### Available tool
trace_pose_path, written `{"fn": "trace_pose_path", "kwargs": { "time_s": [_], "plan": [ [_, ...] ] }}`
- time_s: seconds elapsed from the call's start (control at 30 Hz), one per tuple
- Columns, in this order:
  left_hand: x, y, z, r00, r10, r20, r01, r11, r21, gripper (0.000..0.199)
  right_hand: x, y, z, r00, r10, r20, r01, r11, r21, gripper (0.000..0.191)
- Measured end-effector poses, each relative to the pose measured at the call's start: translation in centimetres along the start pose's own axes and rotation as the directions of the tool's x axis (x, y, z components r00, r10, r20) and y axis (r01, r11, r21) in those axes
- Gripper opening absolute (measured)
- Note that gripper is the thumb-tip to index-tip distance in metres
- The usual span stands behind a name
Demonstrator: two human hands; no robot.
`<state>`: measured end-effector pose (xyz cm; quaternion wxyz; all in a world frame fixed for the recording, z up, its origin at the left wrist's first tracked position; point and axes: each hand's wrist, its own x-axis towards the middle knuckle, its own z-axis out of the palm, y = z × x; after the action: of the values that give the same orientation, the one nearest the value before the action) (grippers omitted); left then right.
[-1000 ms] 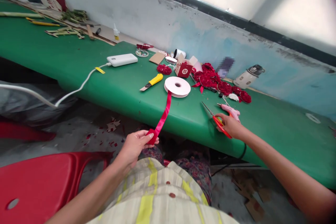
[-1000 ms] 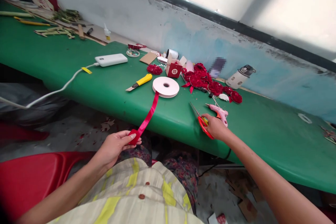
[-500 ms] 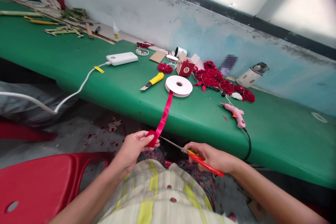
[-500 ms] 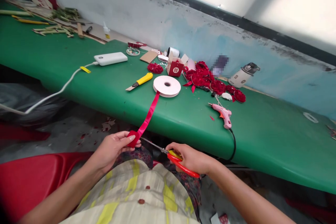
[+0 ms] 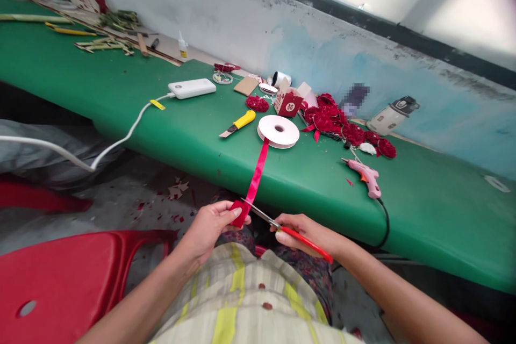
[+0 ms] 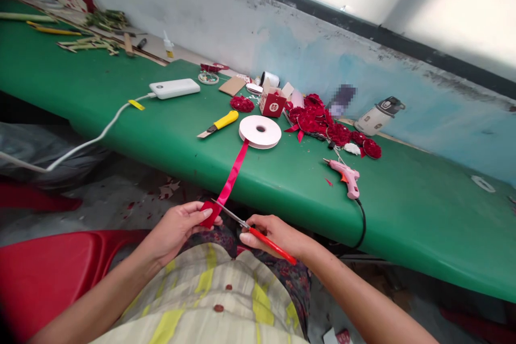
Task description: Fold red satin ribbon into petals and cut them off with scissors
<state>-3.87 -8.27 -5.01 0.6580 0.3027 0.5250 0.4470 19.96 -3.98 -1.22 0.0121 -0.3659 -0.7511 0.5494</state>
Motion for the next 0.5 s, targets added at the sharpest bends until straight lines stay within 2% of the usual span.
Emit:
{"fn": "trace_pose_path", "kwargs": {
  "time_s": [0.5],
  "plan": [
    [0.25,-0.17,0.02,1.000,0.001,-0.019,-0.001,1.000,-0.019,0.023,0.59,0.40,-0.07,0.998,-0.068,0.018,0.068,0.998,0.018,0.041]
  ]
}}
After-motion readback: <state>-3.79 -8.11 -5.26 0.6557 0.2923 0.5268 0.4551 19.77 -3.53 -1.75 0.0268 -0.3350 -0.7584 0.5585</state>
